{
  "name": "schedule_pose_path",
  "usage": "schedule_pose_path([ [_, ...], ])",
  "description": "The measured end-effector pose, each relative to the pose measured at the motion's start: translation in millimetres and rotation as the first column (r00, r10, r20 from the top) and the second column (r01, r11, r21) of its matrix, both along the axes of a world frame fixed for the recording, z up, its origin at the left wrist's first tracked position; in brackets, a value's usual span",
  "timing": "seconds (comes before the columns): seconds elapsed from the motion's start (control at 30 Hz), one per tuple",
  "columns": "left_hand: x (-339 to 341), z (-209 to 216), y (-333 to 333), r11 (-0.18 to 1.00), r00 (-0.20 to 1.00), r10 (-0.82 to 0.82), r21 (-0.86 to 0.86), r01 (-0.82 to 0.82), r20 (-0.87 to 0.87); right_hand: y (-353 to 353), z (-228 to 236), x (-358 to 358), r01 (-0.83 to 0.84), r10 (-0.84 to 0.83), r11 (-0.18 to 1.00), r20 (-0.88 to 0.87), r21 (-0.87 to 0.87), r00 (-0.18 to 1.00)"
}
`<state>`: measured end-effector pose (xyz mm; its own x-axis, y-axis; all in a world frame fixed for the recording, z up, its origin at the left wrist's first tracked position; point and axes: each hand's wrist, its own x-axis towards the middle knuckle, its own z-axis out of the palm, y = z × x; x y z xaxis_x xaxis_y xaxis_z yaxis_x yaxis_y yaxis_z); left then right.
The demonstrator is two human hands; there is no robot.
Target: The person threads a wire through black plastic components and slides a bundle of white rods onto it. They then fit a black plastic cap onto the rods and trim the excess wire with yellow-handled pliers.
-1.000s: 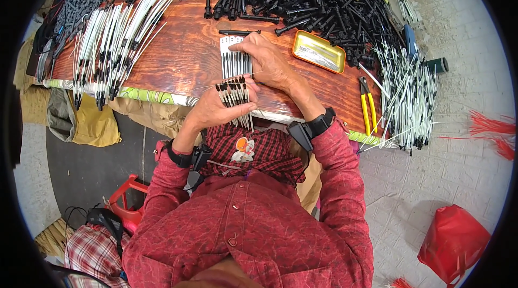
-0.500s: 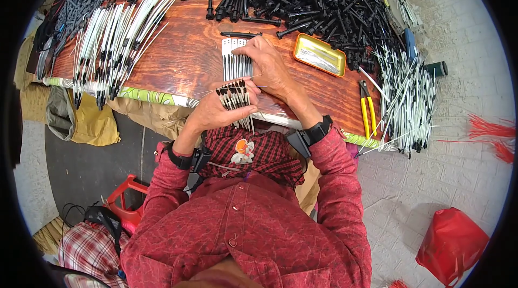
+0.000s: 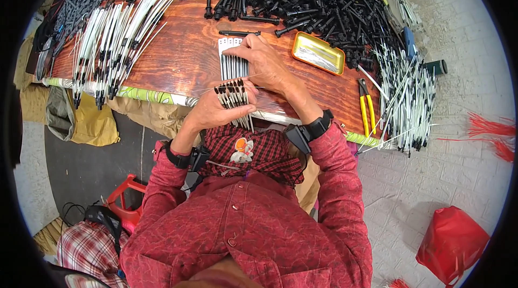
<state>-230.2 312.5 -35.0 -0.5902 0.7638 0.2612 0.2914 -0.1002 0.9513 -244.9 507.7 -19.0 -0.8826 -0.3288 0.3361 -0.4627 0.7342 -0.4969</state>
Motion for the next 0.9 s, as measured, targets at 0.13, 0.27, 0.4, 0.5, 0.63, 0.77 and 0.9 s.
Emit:
schedule_pose_path([
  [0.13, 1, -7, -7, 0.997, 0.977, 0.078, 0.035, -0.072, -0.197, 2, -1, 1, -0.019, 0.020, 0.999, 0.015, -0.032, 1.000],
  [0.27, -1, 2, -5, 0.999, 0.998, 0.042, -0.002, -0.042, -0.050, 4, -2, 3, -0.022, 0.024, 0.997, 0.020, -0.074, 1.000],
  [0.4, 1, -2, -5, 0.997, 0.997, 0.071, -0.002, -0.071, -0.044, 3, -2, 4, -0.015, 0.016, 0.996, 0.013, -0.089, 1.000],
  [0.5, 1, -1, -5, 0.998, 0.996, 0.062, 0.011, -0.062, -0.059, 2, -1, 6, -0.003, 0.004, 0.997, 0.007, -0.082, 1.000],
  [0.63, 0, 2, -6, 0.999, 0.998, 0.046, 0.031, -0.045, -0.033, -3, 1, 7, 0.015, -0.016, 0.999, -0.009, -0.045, 1.000],
  [0.77, -1, 2, -7, 0.999, 0.999, 0.032, 0.025, -0.031, -0.007, -5, 0, 8, 0.025, -0.025, 1.000, -0.052, -0.005, 0.998],
  [0.9, -1, 3, -8, 0.999, 0.999, 0.034, 0.009, -0.034, -0.019, -6, -2, 9, 0.036, -0.036, 0.999, -0.074, -0.004, 0.997],
])
